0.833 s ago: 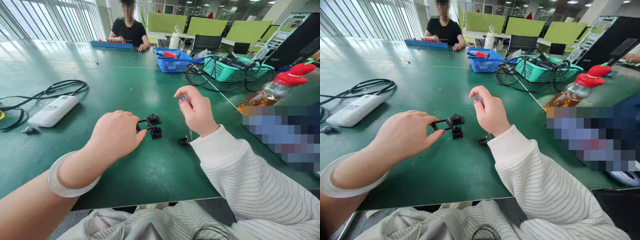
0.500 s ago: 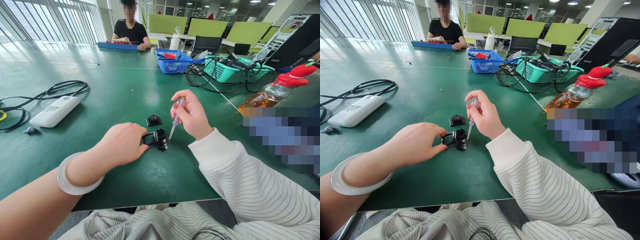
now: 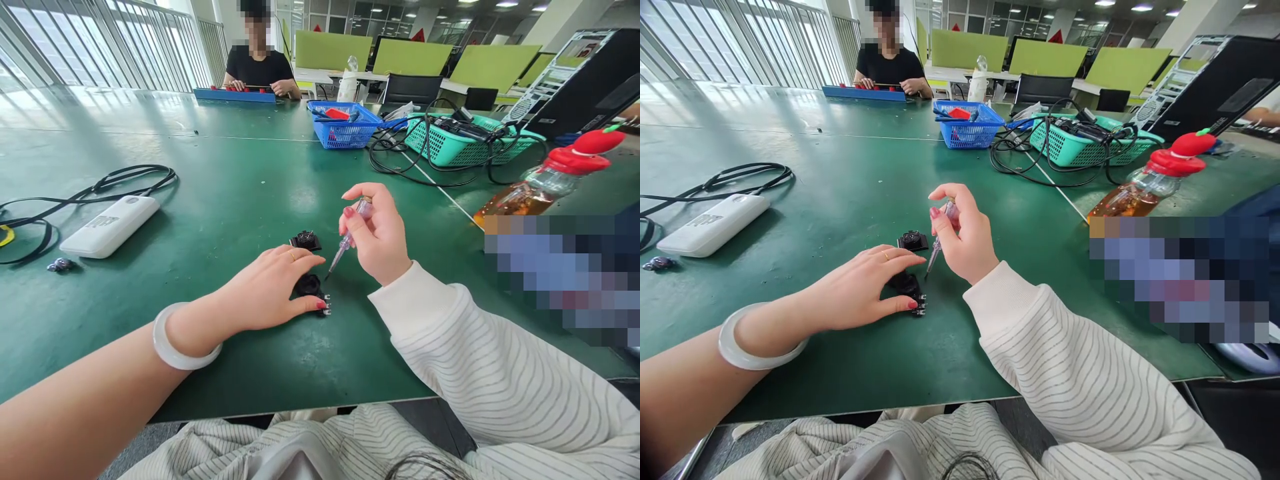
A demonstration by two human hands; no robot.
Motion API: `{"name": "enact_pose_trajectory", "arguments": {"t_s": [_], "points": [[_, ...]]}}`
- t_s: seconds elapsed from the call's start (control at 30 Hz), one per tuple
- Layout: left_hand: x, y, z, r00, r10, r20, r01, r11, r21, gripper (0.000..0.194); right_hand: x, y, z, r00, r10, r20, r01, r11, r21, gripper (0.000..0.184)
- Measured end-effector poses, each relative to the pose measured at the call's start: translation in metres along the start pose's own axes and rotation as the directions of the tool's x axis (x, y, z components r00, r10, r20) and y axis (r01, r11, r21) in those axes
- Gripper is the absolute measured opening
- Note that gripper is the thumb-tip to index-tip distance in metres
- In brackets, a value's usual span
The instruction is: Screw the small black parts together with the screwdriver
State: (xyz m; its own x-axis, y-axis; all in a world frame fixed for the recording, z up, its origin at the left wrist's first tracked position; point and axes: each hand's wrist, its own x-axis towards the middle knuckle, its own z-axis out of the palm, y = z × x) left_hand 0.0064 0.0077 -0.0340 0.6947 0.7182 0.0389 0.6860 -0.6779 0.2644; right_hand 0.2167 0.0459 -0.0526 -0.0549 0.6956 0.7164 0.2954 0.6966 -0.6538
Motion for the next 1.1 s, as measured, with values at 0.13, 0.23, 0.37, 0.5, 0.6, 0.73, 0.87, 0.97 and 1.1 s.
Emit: {"name": "enact_pose_trajectory", "arguments": {"t_s": [0.13, 0.23, 0.37, 0.5, 0.6, 0.73, 0.87, 0.97, 1.1], "points": [[0.000, 0.004, 0.003, 0.997, 0.063, 0.049, -0.060, 0.996, -0.060, 0.041, 0.004, 0.013, -0.007, 0.971, -0.113, -0.213, 0.099, 0.992, -0.075, 0.019], [-0.003, 0.010, 0.002, 0.995, 0.077, 0.058, -0.072, 0.994, -0.085, 0.046, 0.005, 0.021, -0.009, 0.947, -0.191, -0.257, 0.156, 0.976, -0.151, 0.021], [-0.007, 0.024, 0.010, 0.994, 0.083, 0.072, -0.081, 0.996, -0.031, 0.063, 0.002, 0.020, -0.007, 0.963, -0.203, -0.179, 0.168, 0.967, -0.193, 0.025], [-0.012, 0.039, 0.022, 0.990, 0.055, 0.127, -0.067, 0.994, 0.088, 0.045, 0.000, 0.017, -0.005, 0.966, -0.195, -0.171, 0.159, 0.966, -0.205, 0.026], [-0.016, 0.045, 0.028, 0.993, 0.023, 0.113, -0.039, 0.989, 0.142, 0.041, 0.001, 0.018, -0.004, 0.960, -0.196, -0.200, 0.156, 0.967, -0.200, 0.026], [-0.025, 0.047, 0.030, 0.997, 0.017, 0.076, -0.030, 0.984, 0.178, 0.043, 0.000, 0.014, 0.000, 0.963, -0.164, -0.215, 0.126, 0.975, -0.182, 0.028], [-0.049, 0.041, 0.027, 0.998, -0.006, 0.058, -0.004, 0.984, 0.176, 0.051, -0.002, 0.007, 0.003, 0.971, -0.114, -0.211, 0.082, 0.985, -0.154, 0.030], [-0.083, 0.029, 0.025, 0.996, -0.091, -0.016, 0.093, 0.982, 0.165, 0.051, -0.002, 0.003, 0.004, 0.970, -0.104, -0.218, 0.069, 0.984, -0.162, 0.030], [-0.148, -0.009, 0.026, 0.921, -0.350, -0.173, 0.375, 0.915, 0.148, 0.045, -0.002, 0.002, 0.005, 0.972, -0.108, -0.209, 0.071, 0.982, -0.178, 0.030]]}}
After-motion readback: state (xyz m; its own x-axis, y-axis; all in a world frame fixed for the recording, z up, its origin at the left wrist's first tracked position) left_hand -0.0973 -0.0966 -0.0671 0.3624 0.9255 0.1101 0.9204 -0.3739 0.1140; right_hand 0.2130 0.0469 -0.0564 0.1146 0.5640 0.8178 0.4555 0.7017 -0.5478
